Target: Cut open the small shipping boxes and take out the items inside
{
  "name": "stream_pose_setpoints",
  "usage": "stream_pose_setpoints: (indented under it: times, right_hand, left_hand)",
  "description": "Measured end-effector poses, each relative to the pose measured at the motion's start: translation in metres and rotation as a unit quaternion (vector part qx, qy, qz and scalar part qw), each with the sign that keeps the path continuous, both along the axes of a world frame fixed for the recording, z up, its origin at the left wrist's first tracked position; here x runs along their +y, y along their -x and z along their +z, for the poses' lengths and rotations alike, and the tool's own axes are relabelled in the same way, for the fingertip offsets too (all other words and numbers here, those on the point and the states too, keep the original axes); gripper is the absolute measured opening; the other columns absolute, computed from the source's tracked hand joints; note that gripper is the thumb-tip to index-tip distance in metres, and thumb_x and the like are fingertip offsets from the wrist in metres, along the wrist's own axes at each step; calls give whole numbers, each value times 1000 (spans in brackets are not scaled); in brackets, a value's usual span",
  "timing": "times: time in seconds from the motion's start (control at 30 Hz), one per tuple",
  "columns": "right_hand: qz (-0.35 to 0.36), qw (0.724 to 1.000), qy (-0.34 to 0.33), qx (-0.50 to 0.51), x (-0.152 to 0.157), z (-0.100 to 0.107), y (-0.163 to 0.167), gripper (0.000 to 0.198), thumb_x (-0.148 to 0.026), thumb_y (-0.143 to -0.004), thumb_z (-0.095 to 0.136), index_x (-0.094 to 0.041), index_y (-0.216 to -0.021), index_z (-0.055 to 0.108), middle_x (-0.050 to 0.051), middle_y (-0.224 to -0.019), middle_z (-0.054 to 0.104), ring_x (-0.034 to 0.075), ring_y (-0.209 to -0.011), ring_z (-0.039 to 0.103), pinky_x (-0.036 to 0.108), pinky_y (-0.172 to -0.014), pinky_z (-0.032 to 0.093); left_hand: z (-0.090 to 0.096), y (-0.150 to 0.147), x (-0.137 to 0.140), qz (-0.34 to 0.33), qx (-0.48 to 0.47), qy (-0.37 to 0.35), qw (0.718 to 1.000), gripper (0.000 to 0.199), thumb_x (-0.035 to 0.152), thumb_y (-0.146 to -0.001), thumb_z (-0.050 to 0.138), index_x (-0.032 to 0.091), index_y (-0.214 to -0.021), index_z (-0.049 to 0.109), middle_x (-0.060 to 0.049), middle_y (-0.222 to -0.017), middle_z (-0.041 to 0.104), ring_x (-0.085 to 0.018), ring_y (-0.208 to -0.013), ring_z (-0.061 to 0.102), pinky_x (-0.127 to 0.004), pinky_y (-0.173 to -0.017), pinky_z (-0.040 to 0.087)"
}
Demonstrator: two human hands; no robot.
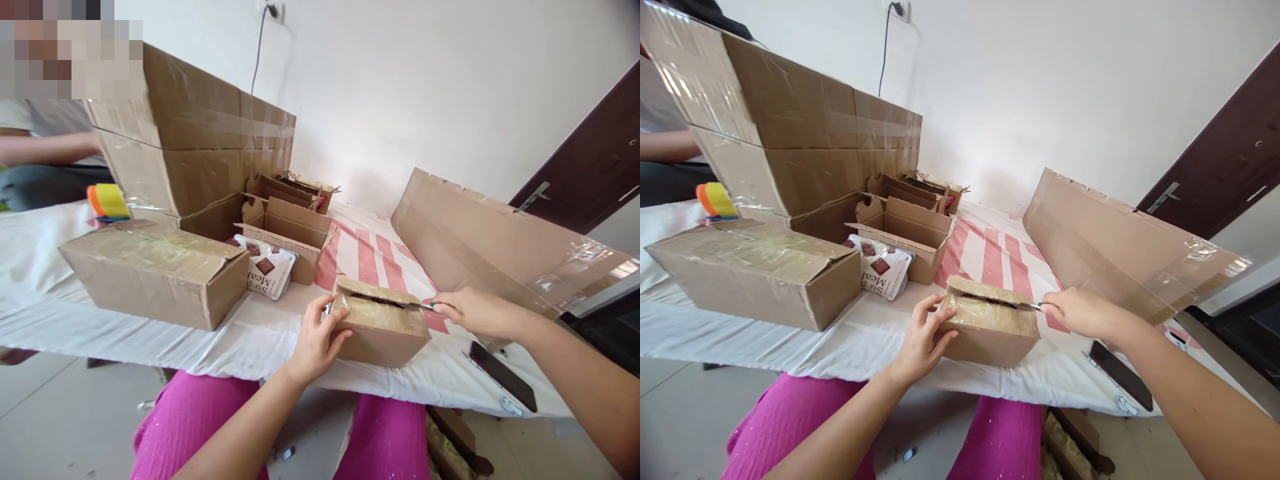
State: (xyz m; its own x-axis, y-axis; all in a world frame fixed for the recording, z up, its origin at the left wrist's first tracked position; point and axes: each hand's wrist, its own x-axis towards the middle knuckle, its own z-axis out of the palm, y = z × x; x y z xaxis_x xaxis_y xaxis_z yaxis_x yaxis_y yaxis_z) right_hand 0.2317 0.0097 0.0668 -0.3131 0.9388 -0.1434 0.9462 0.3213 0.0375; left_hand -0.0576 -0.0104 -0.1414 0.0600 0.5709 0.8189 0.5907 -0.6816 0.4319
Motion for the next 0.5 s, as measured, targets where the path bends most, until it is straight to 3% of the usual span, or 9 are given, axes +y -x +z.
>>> stream_pose_setpoints:
  times: [0.07,0.13,0.23,0.3,0.37,0.43,0.5]
  right_hand:
    - [-30,997,33,67,1,-4,-17,41,-47,-95,33,-22,-94,66,2,-73,71,17,-56,62,30,-63,45]
    - [-76,990,0,116,3,-20,-32,46,-49,-96,29,-21,-103,64,3,-71,71,19,-58,64,32,-65,47]
    - [-124,981,-74,132,9,-68,-52,43,-45,-93,36,-20,-116,63,8,-88,75,24,-80,69,35,-73,49]
    - [-127,980,-84,126,11,-109,-62,36,-36,-90,43,-22,-115,65,10,-108,74,27,-99,68,37,-81,50]
    - [-121,981,-77,129,10,-148,-68,35,-32,-87,46,-22,-113,66,10,-113,73,28,-104,67,38,-85,50]
    - [-109,982,-68,141,7,-179,-70,37,-34,-82,52,-21,-113,68,11,-112,73,29,-106,66,39,-88,51]
    - [-80,978,-63,182,6,-199,-73,42,-38,-78,56,-21,-115,67,12,-114,72,29,-111,64,39,-90,52]
  left_hand:
    - [0,-3,-1,8,0,1,1000,38,23,-89,58,26,-126,51,-13,-131,42,-28,-119,48,-46,-93,52]
    - [0,-6,-3,21,0,-8,1000,40,21,-89,58,26,-129,50,-13,-130,45,-28,-118,49,-47,-93,51]
    - [-2,-11,-6,30,-5,-53,998,47,11,-90,54,28,-134,47,-12,-129,52,-28,-122,46,-49,-97,49]
    - [-4,-14,-8,16,-19,-98,995,56,5,-90,50,29,-139,41,-10,-127,58,-26,-123,46,-47,-98,47]
    - [-4,-16,-11,-4,-40,-132,990,60,1,-90,46,28,-141,36,-7,-118,66,-23,-119,50,-44,-95,48]
    - [-1,-16,-13,-18,-47,-144,988,51,2,-91,45,26,-135,44,-5,-105,72,-22,-114,54,-41,-91,48]
    - [3,-14,-15,-33,-43,-145,988,32,6,-92,47,24,-116,59,-4,-97,74,-22,-111,54,-40,-91,46]
